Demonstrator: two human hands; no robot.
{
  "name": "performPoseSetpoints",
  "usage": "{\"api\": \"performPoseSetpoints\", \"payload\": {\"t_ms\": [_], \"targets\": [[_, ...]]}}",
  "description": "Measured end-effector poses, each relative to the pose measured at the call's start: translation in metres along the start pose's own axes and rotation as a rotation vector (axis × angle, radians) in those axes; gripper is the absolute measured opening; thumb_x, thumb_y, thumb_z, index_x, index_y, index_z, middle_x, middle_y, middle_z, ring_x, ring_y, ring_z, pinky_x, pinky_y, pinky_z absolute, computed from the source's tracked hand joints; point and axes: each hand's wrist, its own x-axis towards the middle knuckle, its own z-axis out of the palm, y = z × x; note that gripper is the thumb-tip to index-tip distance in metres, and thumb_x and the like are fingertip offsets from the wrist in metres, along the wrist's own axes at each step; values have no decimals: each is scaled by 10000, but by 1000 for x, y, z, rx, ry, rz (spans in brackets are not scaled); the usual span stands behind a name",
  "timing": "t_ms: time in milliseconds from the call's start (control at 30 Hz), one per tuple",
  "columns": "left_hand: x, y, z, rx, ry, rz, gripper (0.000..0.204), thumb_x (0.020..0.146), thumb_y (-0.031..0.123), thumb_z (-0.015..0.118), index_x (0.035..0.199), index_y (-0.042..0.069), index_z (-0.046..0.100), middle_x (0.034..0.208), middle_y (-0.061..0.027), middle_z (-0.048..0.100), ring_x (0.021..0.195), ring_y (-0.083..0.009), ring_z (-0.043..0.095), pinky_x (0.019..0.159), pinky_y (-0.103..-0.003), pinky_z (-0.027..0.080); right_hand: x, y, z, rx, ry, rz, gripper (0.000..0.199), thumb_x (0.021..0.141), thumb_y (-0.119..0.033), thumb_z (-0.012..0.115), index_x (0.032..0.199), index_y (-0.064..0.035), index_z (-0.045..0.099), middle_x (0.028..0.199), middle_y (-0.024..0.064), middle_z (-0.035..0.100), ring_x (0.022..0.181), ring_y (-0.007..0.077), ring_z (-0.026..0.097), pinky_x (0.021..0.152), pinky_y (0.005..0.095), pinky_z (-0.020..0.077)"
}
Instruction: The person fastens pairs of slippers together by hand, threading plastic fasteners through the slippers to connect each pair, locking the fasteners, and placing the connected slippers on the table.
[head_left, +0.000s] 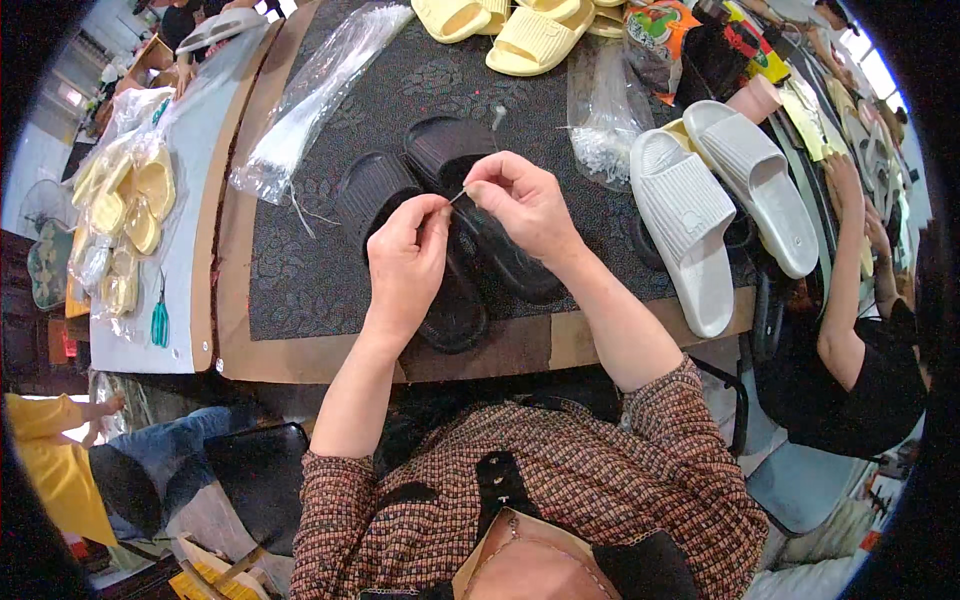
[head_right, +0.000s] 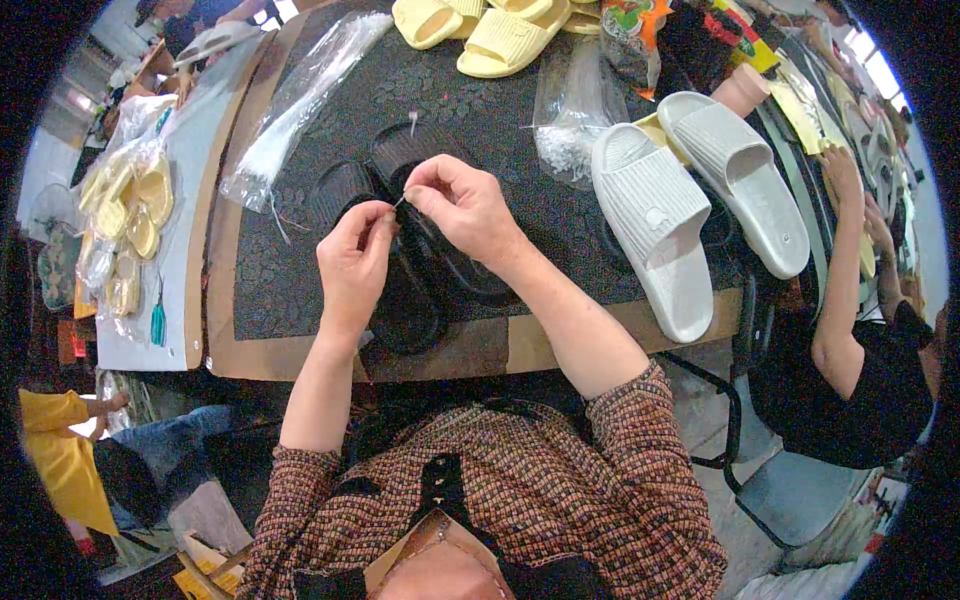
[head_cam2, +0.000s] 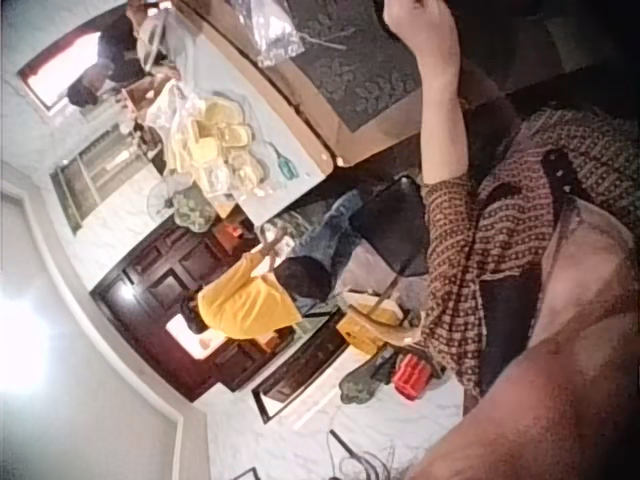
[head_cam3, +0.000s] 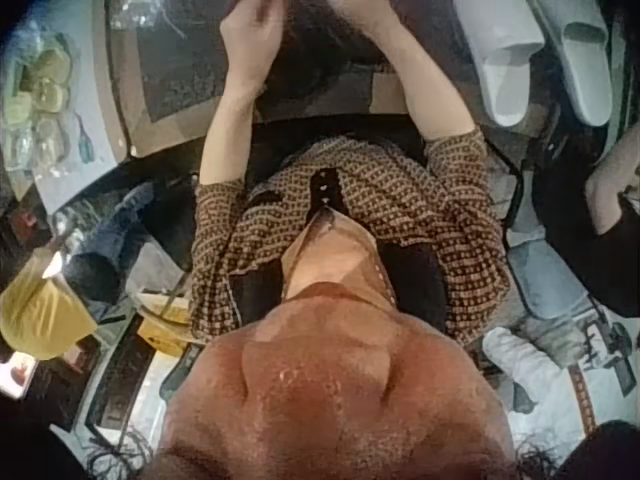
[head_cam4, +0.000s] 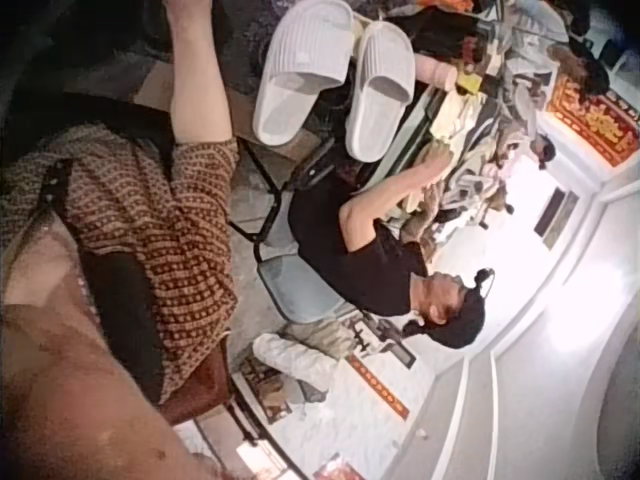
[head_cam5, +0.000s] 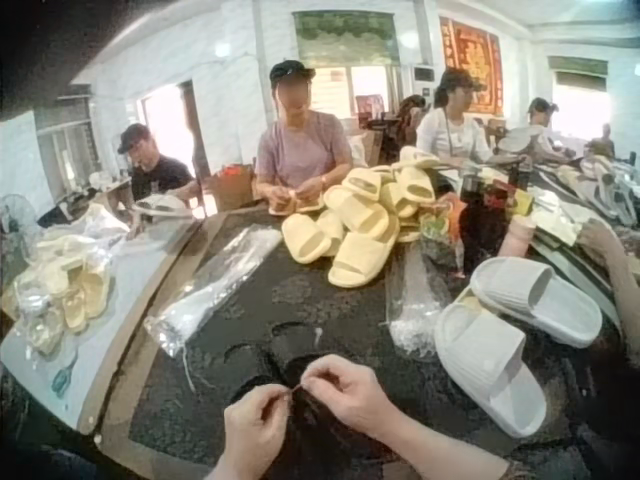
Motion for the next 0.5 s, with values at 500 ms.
{"api": "performPoseSetpoints", "payload": {"t_ms": [500], "targets": [[0, 6, -5, -229, -47, -223, 69, 848, 39, 571, 874, -13, 607, 688, 2, 578, 629, -41, 511, 582, -192, 425, 0, 5, 2, 40, -86, 72, 52, 858, -44, 545, 903, -19, 545, 783, -15, 539, 696, 52, 501, 636, 197, 434]]}}
